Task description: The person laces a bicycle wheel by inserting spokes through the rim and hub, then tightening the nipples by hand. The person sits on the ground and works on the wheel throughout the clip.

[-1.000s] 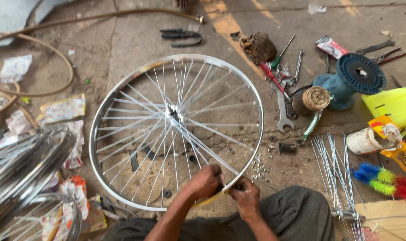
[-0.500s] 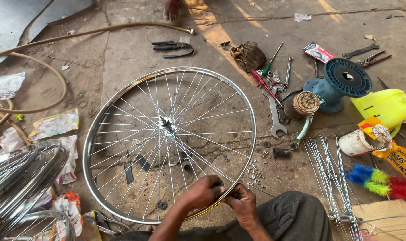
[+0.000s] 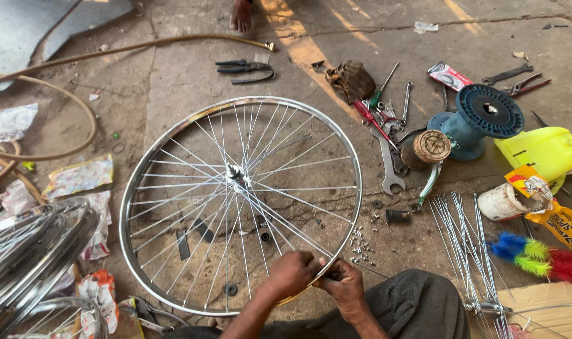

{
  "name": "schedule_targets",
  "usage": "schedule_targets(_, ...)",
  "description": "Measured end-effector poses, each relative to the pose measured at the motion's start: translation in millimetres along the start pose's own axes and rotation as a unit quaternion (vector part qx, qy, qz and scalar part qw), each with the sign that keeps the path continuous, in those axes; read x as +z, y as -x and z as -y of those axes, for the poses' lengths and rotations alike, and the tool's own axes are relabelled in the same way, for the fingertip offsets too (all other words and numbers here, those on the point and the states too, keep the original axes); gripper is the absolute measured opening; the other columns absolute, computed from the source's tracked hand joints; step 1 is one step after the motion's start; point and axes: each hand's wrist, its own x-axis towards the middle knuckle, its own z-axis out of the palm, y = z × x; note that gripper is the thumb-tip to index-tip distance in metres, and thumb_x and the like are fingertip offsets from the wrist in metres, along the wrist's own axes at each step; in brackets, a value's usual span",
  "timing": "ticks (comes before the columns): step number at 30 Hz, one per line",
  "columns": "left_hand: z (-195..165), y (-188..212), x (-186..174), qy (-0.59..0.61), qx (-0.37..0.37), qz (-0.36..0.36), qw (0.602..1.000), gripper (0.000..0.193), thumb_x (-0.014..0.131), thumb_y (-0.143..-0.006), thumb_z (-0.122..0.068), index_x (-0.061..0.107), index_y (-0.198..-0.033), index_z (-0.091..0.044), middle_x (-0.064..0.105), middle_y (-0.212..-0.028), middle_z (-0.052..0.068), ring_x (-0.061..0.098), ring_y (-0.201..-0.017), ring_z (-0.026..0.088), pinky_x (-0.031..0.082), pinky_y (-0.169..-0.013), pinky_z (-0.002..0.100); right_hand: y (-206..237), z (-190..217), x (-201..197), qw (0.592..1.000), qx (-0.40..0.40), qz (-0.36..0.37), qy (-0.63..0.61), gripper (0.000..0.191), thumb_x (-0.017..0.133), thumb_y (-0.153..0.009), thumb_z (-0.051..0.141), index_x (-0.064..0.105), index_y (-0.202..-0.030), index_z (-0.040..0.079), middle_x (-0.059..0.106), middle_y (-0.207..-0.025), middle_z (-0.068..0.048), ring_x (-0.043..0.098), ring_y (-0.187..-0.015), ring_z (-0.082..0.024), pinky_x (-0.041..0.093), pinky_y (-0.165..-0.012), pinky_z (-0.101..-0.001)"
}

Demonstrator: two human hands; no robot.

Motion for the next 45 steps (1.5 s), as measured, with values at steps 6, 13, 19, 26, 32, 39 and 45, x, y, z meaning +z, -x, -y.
schedule_targets(6,16.0,-9.1,-4.7,0.077,0.063,0.0,0.995,0.028,0.05,-0.105,-0.031,0.066,-0.103,-0.007,0.065,-0.092,0.011,0.057,-0.08,0.023,0.051,-0.074,0.041,4.1,7.0,1.6,0.998,-0.061,0.028,0.007,0.016,0.085,-0.077,0.005,0.073,-0.086,0.003,0.077,-0.081,-0.009,0.071,-0.074,-0.014,0.064,-0.068,-0.0319)
schedule_targets(13,30.1,-24.9,6.6,0.055,0.101,-0.096,0.989,0.031,0.054,-0.102,-0.028,0.063,-0.09,-0.001,0.064,-0.079,0.016,0.062,-0.074,0.03,0.048,-0.074,0.046,-0.4,-7.8,-3.9,0.994,-0.024,-0.026,0.102,0.021,0.086,-0.074,0.0,0.074,-0.092,0.003,0.075,-0.082,-0.006,0.068,-0.072,-0.012,0.058,-0.064,-0.0283)
schedule_targets(19,27.5,-22.9,12.3,0.04,0.128,-0.071,0.988,0.034,0.052,-0.103,-0.027,0.063,-0.084,-0.001,0.06,-0.076,0.013,0.059,-0.071,0.028,0.048,-0.073,0.048,1.3,-17.7,-22.7,0.998,-0.035,0.018,0.044,0.022,0.086,-0.08,0.002,0.073,-0.098,0.001,0.071,-0.083,-0.005,0.06,-0.069,-0.01,0.05,-0.06,-0.0249)
schedule_targets(26,15.0,-12.0,8.6,0.039,0.083,-0.049,0.995,0.031,0.05,-0.105,-0.025,0.065,-0.088,-0.003,0.061,-0.079,0.01,0.057,-0.071,0.021,0.05,-0.07,0.044,4.2,-17.1,-9.6,0.996,-0.072,0.017,0.054,0.02,0.085,-0.08,0.005,0.07,-0.093,0.003,0.072,-0.083,-0.003,0.064,-0.073,-0.01,0.055,-0.065,-0.0264)
schedule_targets(32,-0.3,2.0,2.2,0.221,0.075,0.021,0.972,0.023,0.053,-0.104,-0.024,0.065,-0.104,-0.004,0.067,-0.089,0.009,0.058,-0.076,0.017,0.054,-0.075,0.036,9.5,-5.9,-4.9,0.984,-0.122,-0.005,0.127,0.02,0.08,-0.087,0.019,0.069,-0.098,0.006,0.07,-0.086,-0.001,0.064,-0.078,-0.009,0.056,-0.068,-0.0258)
schedule_targets(39,-6.4,-0.1,6.3,0.061,-0.001,-0.009,0.998,0.038,0.046,-0.11,-0.036,0.065,-0.101,-0.004,0.061,-0.089,0.01,0.054,-0.075,0.02,0.053,-0.072,0.037,5.7,-14.9,-1.3,0.987,-0.146,0.027,0.063,0.017,0.078,-0.089,0.018,0.069,-0.097,0.006,0.071,-0.086,-0.002,0.065,-0.079,-0.009,0.058,-0.07,-0.0273)
schedule_targets(45,2.7,-4.9,7.6,0.073,0.034,-0.028,0.996,0.032,0.048,-0.108,-0.03,0.066,-0.104,-0.004,0.065,-0.089,0.011,0.058,-0.076,0.02,0.053,-0.072,0.037,3.9,-16.9,-4.7,0.981,-0.135,-0.008,0.138,0.012,0.08,-0.09,0.014,0.072,-0.094,0.006,0.067,-0.079,0.0,0.059,-0.072,-0.008,0.051,-0.062,-0.0245)
